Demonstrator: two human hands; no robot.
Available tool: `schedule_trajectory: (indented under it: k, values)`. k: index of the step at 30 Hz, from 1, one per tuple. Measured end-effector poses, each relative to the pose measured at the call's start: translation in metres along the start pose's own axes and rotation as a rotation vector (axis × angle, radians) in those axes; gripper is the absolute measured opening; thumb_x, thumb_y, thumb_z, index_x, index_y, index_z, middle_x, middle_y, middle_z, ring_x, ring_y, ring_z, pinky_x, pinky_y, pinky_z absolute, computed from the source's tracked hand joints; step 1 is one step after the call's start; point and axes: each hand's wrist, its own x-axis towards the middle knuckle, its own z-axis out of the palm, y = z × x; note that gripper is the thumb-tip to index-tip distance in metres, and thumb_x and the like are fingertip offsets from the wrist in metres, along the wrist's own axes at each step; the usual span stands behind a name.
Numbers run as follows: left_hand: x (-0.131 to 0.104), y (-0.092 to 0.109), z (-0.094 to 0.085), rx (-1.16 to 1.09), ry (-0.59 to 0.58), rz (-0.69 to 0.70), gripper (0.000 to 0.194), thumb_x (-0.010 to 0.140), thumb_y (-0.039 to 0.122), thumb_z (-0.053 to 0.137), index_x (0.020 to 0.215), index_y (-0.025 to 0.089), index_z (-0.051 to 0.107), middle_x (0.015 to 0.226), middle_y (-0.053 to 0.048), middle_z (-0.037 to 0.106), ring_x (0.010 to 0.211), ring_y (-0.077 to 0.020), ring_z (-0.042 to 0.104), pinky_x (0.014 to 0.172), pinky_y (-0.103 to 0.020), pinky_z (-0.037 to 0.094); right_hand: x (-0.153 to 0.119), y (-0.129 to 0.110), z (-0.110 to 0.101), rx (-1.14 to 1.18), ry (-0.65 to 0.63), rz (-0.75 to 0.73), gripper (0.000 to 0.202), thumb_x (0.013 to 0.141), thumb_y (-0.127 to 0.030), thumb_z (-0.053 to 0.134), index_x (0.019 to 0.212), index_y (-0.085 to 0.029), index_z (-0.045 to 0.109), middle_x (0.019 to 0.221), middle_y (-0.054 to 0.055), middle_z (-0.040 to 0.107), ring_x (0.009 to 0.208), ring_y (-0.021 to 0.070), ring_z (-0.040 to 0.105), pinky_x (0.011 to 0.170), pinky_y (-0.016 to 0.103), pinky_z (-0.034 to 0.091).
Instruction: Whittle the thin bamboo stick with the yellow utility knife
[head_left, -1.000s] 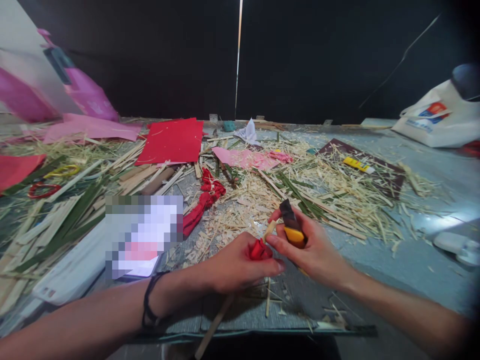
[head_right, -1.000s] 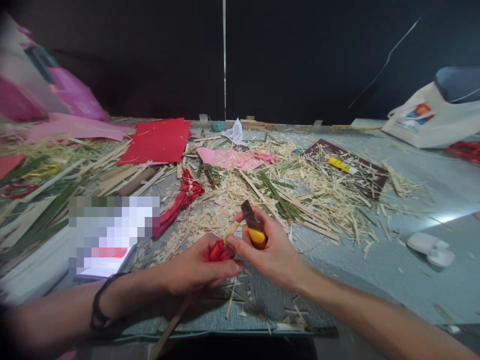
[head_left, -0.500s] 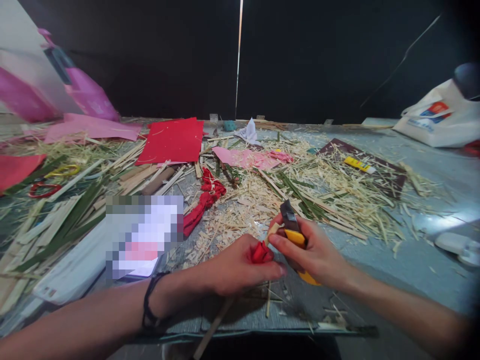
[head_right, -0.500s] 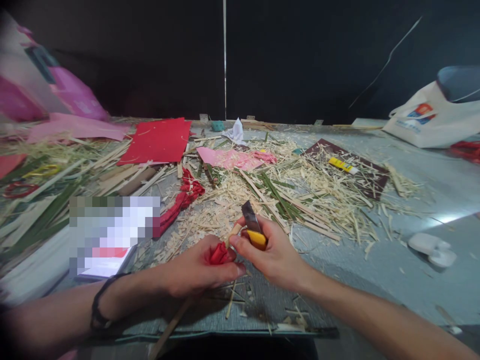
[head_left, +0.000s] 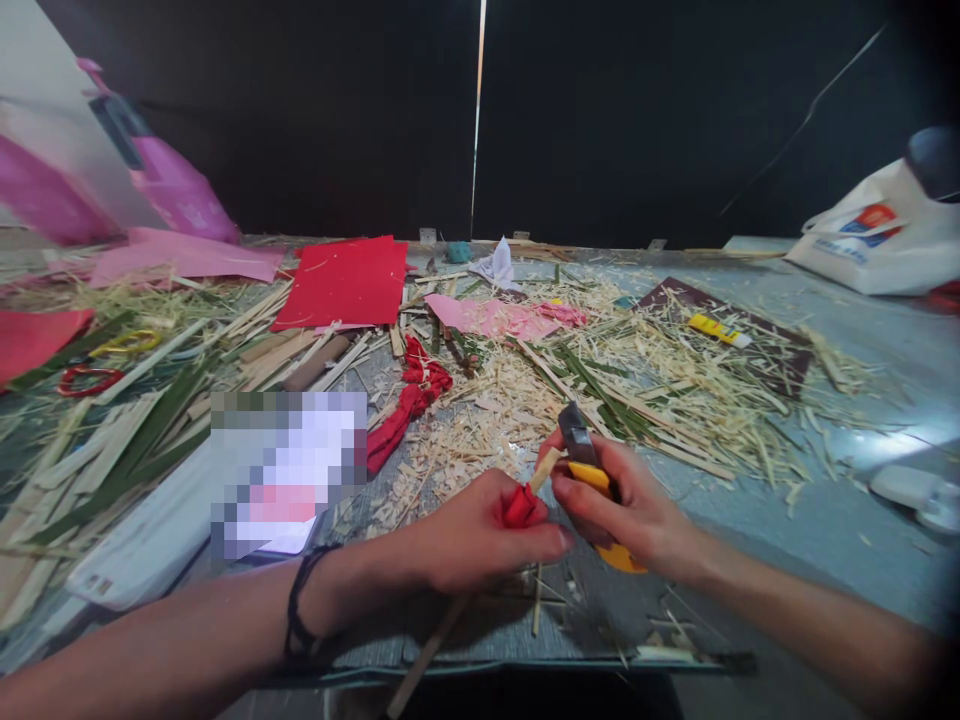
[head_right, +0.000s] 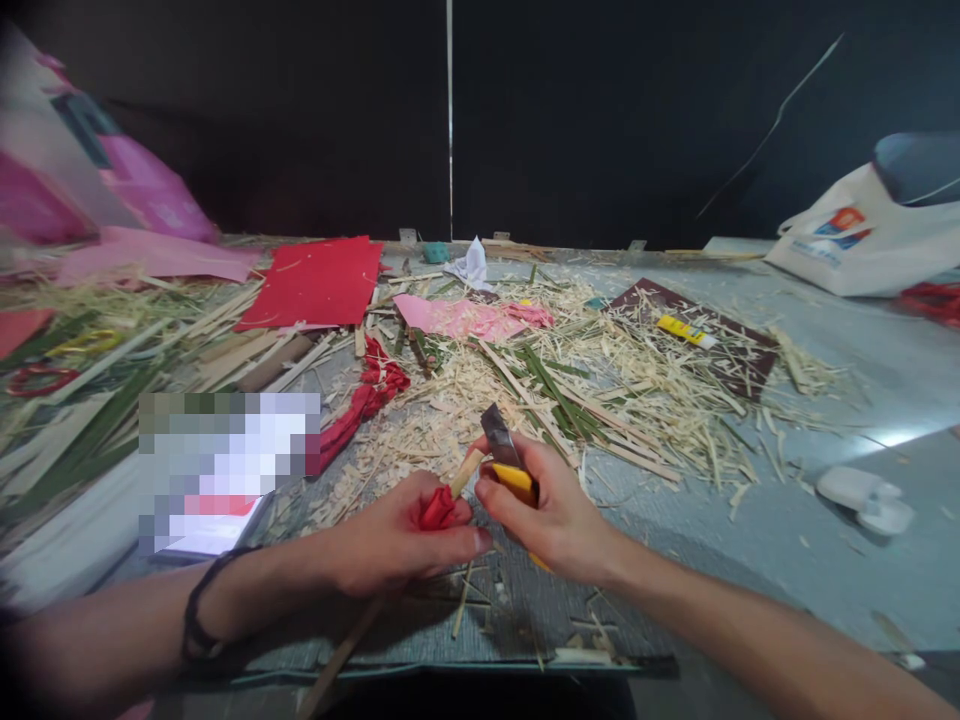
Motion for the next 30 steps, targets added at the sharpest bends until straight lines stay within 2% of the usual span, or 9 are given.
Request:
schedule_trajectory:
  k: [6, 11, 20, 23, 25, 28, 30]
  values:
    - [0.0, 0.001, -0.002, 0.0, -0.007, 0.004, 0.046, 0.09, 0.037, 0.065, 0.056, 0.019, 0.041, 0.048, 0.01, 0.032, 0.046, -0.0056, 0.026, 0.045, -0.024, 0.019, 0.001, -0.001, 0.004, 0.052, 0.008, -0.025, 0.039, 0.093, -0.055, 0.064, 0.1, -0.018, 0.054, 0.052, -0.011, 0.04, 0.04, 0.006, 0.029, 0.036, 0.018, 0.025]
    - [-0.002, 0.001, -0.001, -0.003, -0.036, 0.006, 0.05, 0.09, 0.043, 0.065, 0.057, 0.02, 0.037, 0.05, 0.01, 0.029, 0.047, -0.0058, 0.024, 0.046, -0.025, 0.017, 0.001, -0.004, 0.001, -0.031, 0.022, -0.083, 0.034, 0.092, -0.049, 0.068, 0.087, -0.018, 0.054, 0.052, -0.01, 0.041, 0.041, 0.0054, 0.032, 0.037, 0.018, 0.025]
    - [-0.002, 0.002, 0.002, 0.046, 0.008, -0.011, 0.044, 0.089, 0.037, 0.063, 0.057, 0.02, 0.038, 0.05, 0.01, 0.031, 0.047, -0.0057, 0.026, 0.045, -0.024, 0.018, 0.002, -0.003, 0.0, 0.016, -0.063, -0.056, 0.031, 0.092, -0.045, 0.07, 0.086, -0.018, 0.057, 0.054, -0.01, 0.038, 0.042, 0.0054, 0.029, 0.038, 0.018, 0.023]
    - [-0.002, 0.003, 0.004, 0.026, 0.066, 0.003, 0.045, 0.09, 0.043, 0.062, 0.058, 0.02, 0.041, 0.048, 0.01, 0.033, 0.044, -0.0057, 0.026, 0.044, -0.024, 0.017, 0.005, -0.004, 0.001, 0.073, -0.088, -0.022, 0.032, 0.092, -0.047, 0.069, 0.086, -0.017, 0.06, 0.051, -0.009, 0.038, 0.04, 0.0055, 0.028, 0.037, 0.017, 0.022]
    - [-0.002, 0.004, 0.005, 0.005, 0.102, 0.011, 0.048, 0.09, 0.049, 0.061, 0.056, 0.02, 0.043, 0.046, 0.009, 0.035, 0.042, -0.0056, 0.026, 0.043, -0.025, 0.017, 0.006, -0.004, 0.0, 0.162, -0.107, 0.02, 0.039, 0.096, -0.053, 0.059, 0.084, -0.016, 0.061, 0.047, -0.009, 0.038, 0.037, 0.006, 0.027, 0.036, 0.017, 0.023]
    - [-0.002, 0.004, 0.005, -0.01, 0.096, 0.028, 0.055, 0.089, 0.057, 0.062, 0.054, 0.019, 0.044, 0.044, 0.009, 0.035, 0.042, -0.0057, 0.026, 0.043, -0.025, 0.017, 0.006, -0.003, -0.004, 0.309, -0.181, 0.13, 0.047, 0.101, -0.057, 0.044, 0.08, -0.017, 0.058, 0.043, -0.008, 0.04, 0.032, 0.0068, 0.027, 0.032, 0.016, 0.026]
    - [-0.002, 0.004, 0.003, -0.01, 0.073, 0.033, 0.057, 0.087, 0.06, 0.064, 0.053, 0.019, 0.044, 0.044, 0.009, 0.034, 0.043, -0.0058, 0.026, 0.044, -0.026, 0.017, 0.006, -0.002, -0.007, 0.38, -0.259, 0.19, 0.044, 0.102, -0.055, 0.044, 0.08, -0.018, 0.055, 0.042, -0.008, 0.042, 0.029, 0.007, 0.027, 0.029, 0.016, 0.027]
